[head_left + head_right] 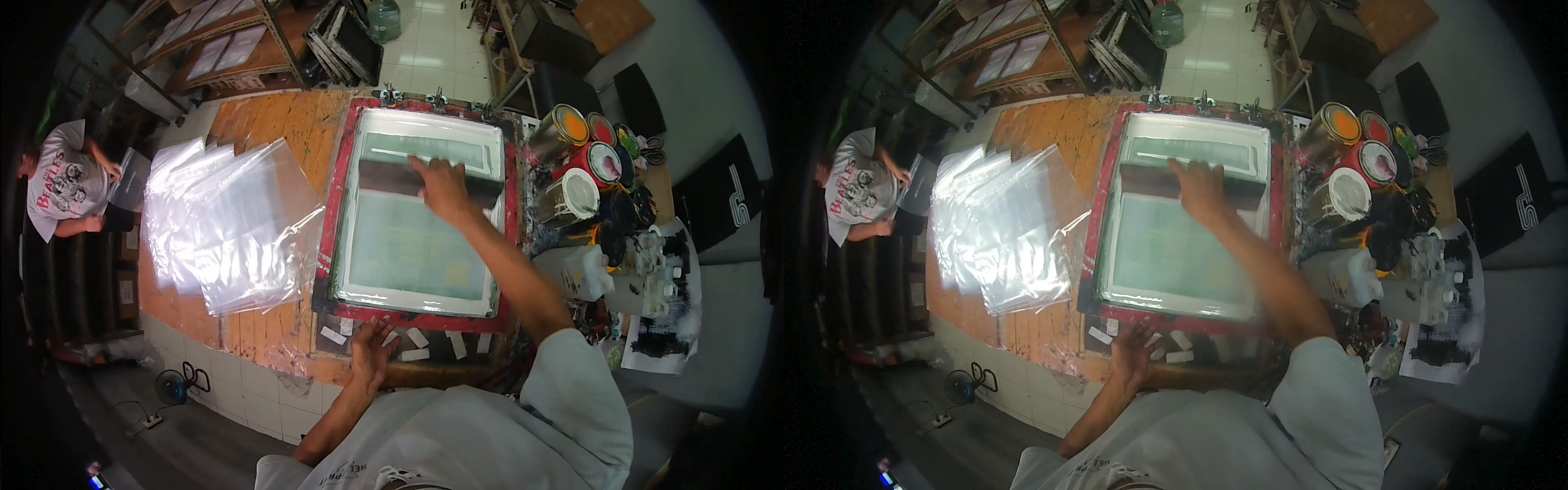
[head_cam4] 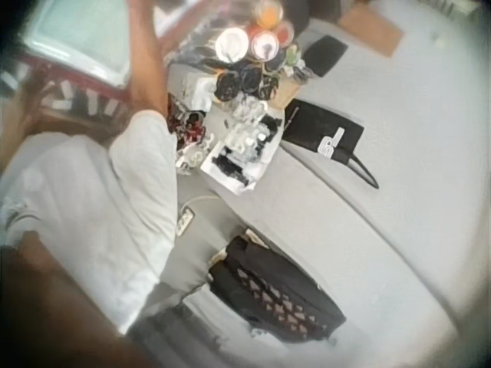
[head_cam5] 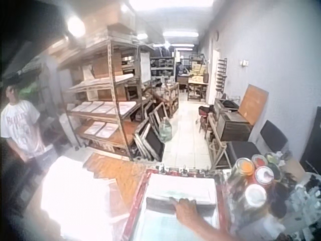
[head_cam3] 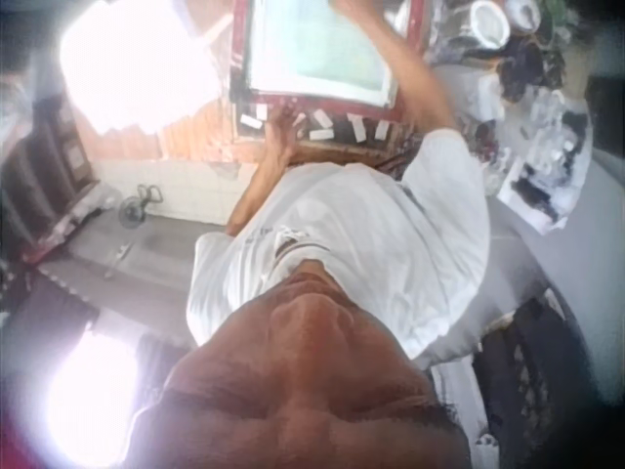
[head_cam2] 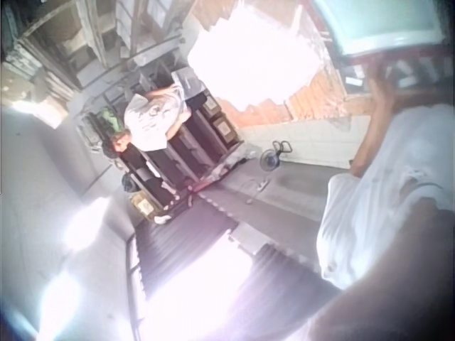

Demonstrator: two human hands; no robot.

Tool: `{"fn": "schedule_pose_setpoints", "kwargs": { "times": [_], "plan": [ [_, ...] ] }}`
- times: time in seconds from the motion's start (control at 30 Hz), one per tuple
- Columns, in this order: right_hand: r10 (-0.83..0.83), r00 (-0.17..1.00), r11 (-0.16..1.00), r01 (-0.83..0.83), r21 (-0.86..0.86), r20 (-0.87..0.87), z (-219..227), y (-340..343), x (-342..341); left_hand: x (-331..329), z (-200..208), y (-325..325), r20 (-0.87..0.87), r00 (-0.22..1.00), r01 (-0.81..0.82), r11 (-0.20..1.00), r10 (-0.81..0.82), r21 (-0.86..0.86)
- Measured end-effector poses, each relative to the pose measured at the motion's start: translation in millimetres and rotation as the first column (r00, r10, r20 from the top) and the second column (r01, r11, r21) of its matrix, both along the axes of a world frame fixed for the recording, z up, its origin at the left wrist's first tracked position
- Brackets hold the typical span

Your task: The person performs screen printing on plastic bags by placing a bag on the workbench, lowering a screen over it, and using a squeegee to apply ink.

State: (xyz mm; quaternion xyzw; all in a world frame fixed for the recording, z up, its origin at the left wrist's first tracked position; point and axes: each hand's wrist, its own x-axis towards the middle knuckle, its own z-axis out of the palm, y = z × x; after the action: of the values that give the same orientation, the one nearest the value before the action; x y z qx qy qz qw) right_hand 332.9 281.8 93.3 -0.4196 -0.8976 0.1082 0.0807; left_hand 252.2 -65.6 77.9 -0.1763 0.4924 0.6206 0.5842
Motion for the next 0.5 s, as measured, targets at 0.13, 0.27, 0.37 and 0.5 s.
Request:
{"fn": "schedule_pose_setpoints", "kwargs": {
  "times": [0.13,0.27,0.37,0.5],
  "plan": [
    [0.045,0.995,0.999,-0.045,0.003,-0.085,38.5,-127.5,28.1,-6.2,15.8,-0.6,-0.015,0.999,0.038,0.998,-0.037,0.056],
    [-0.028,0.996,0.991,0.039,0.129,-0.082,75.9,-216.6,36.4,-14.5,53.8,6.7,-0.056,0.997,0.066,0.987,-0.059,0.144],
    [-0.054,0.982,0.935,0.113,0.336,-0.18,113.1,-224.4,26.5,-18.8,93.2,20.7,-0.124,0.991,0.078,0.95,-0.042,0.304],
    [-0.038,0.986,0.951,0.086,0.298,-0.162,170.6,-201.3,26.4,-31.7,137.1,45.1,-0.226,0.974,0.131,0.878,-0.026,0.461]
  ]
}}
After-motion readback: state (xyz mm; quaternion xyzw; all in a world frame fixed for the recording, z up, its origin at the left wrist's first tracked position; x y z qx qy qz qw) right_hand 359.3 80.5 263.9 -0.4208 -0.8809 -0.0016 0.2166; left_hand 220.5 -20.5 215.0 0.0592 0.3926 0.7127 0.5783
